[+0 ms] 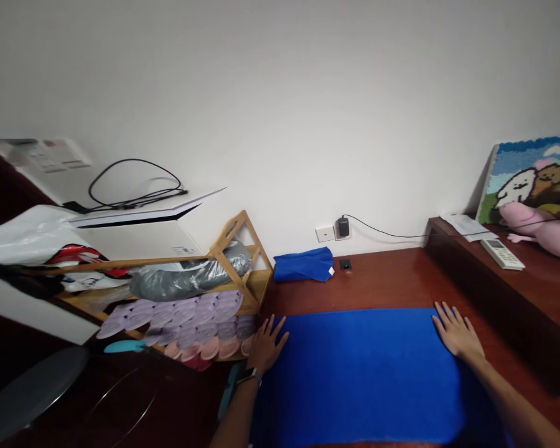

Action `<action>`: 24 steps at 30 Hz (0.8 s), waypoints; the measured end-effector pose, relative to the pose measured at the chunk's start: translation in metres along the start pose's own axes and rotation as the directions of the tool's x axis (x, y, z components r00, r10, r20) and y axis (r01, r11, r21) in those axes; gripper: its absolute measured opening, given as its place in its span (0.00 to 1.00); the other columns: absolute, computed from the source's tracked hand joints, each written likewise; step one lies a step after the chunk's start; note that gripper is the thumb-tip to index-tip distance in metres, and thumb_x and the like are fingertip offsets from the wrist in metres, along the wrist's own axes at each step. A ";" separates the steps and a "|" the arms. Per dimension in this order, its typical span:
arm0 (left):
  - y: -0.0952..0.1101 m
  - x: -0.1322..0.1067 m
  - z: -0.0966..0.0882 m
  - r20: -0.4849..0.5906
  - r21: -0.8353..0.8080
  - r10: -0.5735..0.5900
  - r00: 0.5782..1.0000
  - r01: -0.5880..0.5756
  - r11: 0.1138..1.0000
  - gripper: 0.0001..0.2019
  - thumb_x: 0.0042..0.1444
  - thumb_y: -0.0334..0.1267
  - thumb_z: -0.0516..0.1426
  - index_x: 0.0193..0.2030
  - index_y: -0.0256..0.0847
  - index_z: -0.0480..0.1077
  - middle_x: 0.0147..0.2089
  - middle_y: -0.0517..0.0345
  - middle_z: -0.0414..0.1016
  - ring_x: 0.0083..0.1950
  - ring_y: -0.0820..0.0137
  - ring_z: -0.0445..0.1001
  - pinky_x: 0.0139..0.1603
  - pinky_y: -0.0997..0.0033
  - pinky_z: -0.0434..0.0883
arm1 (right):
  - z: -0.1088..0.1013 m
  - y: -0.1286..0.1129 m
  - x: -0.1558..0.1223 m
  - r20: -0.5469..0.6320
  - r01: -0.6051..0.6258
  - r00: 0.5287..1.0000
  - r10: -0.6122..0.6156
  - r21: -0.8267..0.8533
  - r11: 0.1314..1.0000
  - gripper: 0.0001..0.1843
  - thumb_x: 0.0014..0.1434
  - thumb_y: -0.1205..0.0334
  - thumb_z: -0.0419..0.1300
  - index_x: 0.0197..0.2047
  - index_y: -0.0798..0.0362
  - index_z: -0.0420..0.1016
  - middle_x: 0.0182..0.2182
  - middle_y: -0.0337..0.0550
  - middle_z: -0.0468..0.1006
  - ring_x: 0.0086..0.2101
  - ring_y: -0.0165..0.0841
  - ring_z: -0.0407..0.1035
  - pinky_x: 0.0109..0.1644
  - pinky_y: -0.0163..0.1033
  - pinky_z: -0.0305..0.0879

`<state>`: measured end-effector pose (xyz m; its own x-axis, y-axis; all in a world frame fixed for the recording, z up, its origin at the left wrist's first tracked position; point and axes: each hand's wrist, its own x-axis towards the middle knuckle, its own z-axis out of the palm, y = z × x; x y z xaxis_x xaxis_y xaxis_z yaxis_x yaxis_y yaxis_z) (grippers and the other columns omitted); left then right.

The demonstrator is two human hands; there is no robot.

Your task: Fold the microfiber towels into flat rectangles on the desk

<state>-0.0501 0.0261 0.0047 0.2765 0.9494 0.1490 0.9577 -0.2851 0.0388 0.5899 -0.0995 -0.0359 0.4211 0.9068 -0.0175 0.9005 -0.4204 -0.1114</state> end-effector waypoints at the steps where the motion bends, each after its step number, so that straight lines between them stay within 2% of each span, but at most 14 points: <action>1: -0.004 0.001 -0.002 0.021 -0.001 0.008 1.000 -0.008 1.000 0.28 0.72 0.56 0.49 0.75 0.56 0.62 0.78 0.52 0.61 0.76 0.50 0.62 0.71 0.45 0.64 | 0.000 0.000 0.000 0.002 -0.004 1.000 0.004 0.003 1.000 0.39 0.71 0.45 0.34 0.81 0.48 0.45 0.79 0.44 0.49 0.76 0.43 0.42 0.77 0.57 0.43; 3: -0.010 0.001 -0.003 0.034 -0.003 0.030 0.999 -0.030 1.000 0.27 0.72 0.55 0.49 0.75 0.56 0.62 0.77 0.54 0.63 0.75 0.53 0.64 0.71 0.47 0.65 | -0.001 0.004 0.001 0.015 -0.022 1.000 0.022 0.008 1.000 0.39 0.71 0.45 0.34 0.81 0.47 0.44 0.79 0.42 0.48 0.76 0.43 0.42 0.77 0.56 0.42; 6: -0.015 -0.003 0.000 -0.033 -0.011 0.073 0.997 -0.073 0.997 0.27 0.73 0.54 0.48 0.76 0.56 0.61 0.78 0.55 0.62 0.76 0.54 0.62 0.74 0.46 0.62 | -0.010 0.008 0.004 0.077 -0.063 0.995 0.062 0.013 0.998 0.39 0.71 0.45 0.34 0.81 0.47 0.44 0.79 0.40 0.48 0.76 0.43 0.42 0.77 0.56 0.43; 8: -0.015 -0.006 0.004 -0.082 -0.023 0.089 0.993 -0.091 0.996 0.27 0.74 0.53 0.48 0.76 0.57 0.60 0.79 0.54 0.60 0.78 0.53 0.58 0.75 0.44 0.59 | -0.021 -0.005 0.004 0.095 -0.086 0.992 0.086 -0.011 0.996 0.38 0.71 0.48 0.36 0.80 0.50 0.49 0.78 0.44 0.50 0.76 0.46 0.42 0.77 0.59 0.43; 9: -0.014 -0.008 0.005 -0.095 -0.032 0.088 0.992 -0.092 0.995 0.27 0.74 0.53 0.48 0.76 0.57 0.60 0.79 0.54 0.59 0.79 0.53 0.57 0.76 0.43 0.59 | -0.027 -0.020 0.003 0.073 -0.086 0.994 0.088 -0.029 0.996 0.38 0.71 0.50 0.36 0.79 0.53 0.51 0.78 0.47 0.51 0.76 0.48 0.43 0.77 0.61 0.42; 11: -0.013 -0.010 0.006 -0.093 -0.052 0.081 0.992 -0.086 0.995 0.27 0.74 0.54 0.48 0.77 0.59 0.58 0.80 0.55 0.56 0.80 0.52 0.54 0.75 0.43 0.59 | -0.038 -0.074 -0.005 -0.021 -0.022 1.000 0.021 -0.042 0.999 0.38 0.70 0.56 0.38 0.78 0.62 0.54 0.77 0.55 0.51 0.75 0.52 0.44 0.77 0.63 0.41; 13: -0.012 -0.011 0.005 -0.072 -0.071 0.070 0.995 -0.076 0.995 0.27 0.74 0.55 0.48 0.77 0.60 0.57 0.81 0.55 0.54 0.80 0.52 0.52 0.75 0.43 0.59 | -0.045 -0.156 -0.024 -0.086 0.180 0.980 -0.178 0.013 0.984 0.37 0.69 0.58 0.41 0.77 0.65 0.54 0.77 0.57 0.53 0.75 0.51 0.45 0.77 0.61 0.41; 15: -0.011 -0.011 0.003 -0.047 -0.084 0.061 0.997 -0.065 0.994 0.28 0.74 0.55 0.48 0.78 0.60 0.56 0.82 0.55 0.53 0.81 0.52 0.51 0.76 0.43 0.58 | -0.047 -0.250 -0.052 -0.069 0.400 0.917 -0.394 0.137 0.906 0.36 0.70 0.56 0.43 0.78 0.58 0.55 0.76 0.52 0.55 0.75 0.48 0.47 0.77 0.59 0.42; 17: -0.011 -0.011 0.003 -0.036 -0.092 0.051 0.998 -0.054 0.994 0.28 0.74 0.55 0.49 0.77 0.60 0.56 0.82 0.55 0.52 0.81 0.52 0.51 0.76 0.43 0.58 | -0.045 -0.335 -0.082 -0.014 0.569 0.810 -0.586 0.262 0.780 0.36 0.73 0.50 0.43 0.79 0.52 0.53 0.76 0.47 0.54 0.75 0.45 0.47 0.78 0.57 0.42; 19: -0.012 -0.011 0.004 -0.041 -0.097 0.049 0.998 -0.053 0.994 0.28 0.73 0.55 0.49 0.77 0.60 0.57 0.82 0.55 0.52 0.81 0.52 0.51 0.76 0.43 0.58 | -0.041 -0.390 -0.103 0.035 0.623 0.741 -0.671 0.337 0.705 0.37 0.74 0.45 0.42 0.79 0.52 0.51 0.77 0.47 0.51 0.76 0.44 0.44 0.78 0.57 0.40; 20: -0.012 -0.011 0.005 -0.049 -0.098 0.049 0.998 -0.053 0.994 0.28 0.73 0.55 0.49 0.77 0.60 0.57 0.82 0.55 0.52 0.81 0.51 0.51 0.76 0.43 0.58 | -0.040 -0.404 -0.108 0.061 0.624 0.725 -0.686 0.361 0.693 0.38 0.74 0.44 0.41 0.79 0.53 0.51 0.77 0.47 0.51 0.76 0.44 0.44 0.79 0.57 0.39; 21: -0.012 -0.011 0.006 -0.057 -0.099 0.048 0.997 -0.054 0.994 0.27 0.73 0.55 0.49 0.77 0.60 0.57 0.82 0.55 0.52 0.81 0.51 0.52 0.76 0.43 0.58 | -0.038 -0.406 -0.109 0.081 0.619 0.720 -0.690 0.375 0.690 0.38 0.74 0.43 0.41 0.79 0.53 0.51 0.77 0.48 0.51 0.76 0.44 0.43 0.79 0.58 0.38; 22: -0.013 -0.011 0.007 -0.064 -0.101 0.047 0.997 -0.054 0.993 0.27 0.74 0.55 0.49 0.77 0.61 0.57 0.82 0.55 0.52 0.81 0.51 0.52 0.76 0.43 0.58 | -0.036 -0.399 -0.106 0.092 0.610 0.724 -0.684 0.377 0.696 0.38 0.74 0.42 0.40 0.79 0.52 0.51 0.77 0.47 0.51 0.76 0.44 0.43 0.79 0.58 0.37; 24: -0.014 -0.010 0.009 -0.073 -0.103 0.048 0.996 -0.055 0.993 0.27 0.74 0.55 0.48 0.77 0.61 0.56 0.82 0.56 0.52 0.81 0.51 0.52 0.76 0.43 0.59 | -0.032 -0.356 -0.092 0.096 0.587 0.755 -0.649 0.342 0.734 0.38 0.74 0.41 0.40 0.79 0.49 0.51 0.77 0.44 0.52 0.76 0.42 0.43 0.79 0.58 0.37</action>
<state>-0.0655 0.0216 -0.0063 0.3152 0.9226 0.2226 0.9277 -0.3489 0.1326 0.2339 -0.0345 0.0372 -0.2768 0.9602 -0.0368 0.8709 0.2345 -0.4320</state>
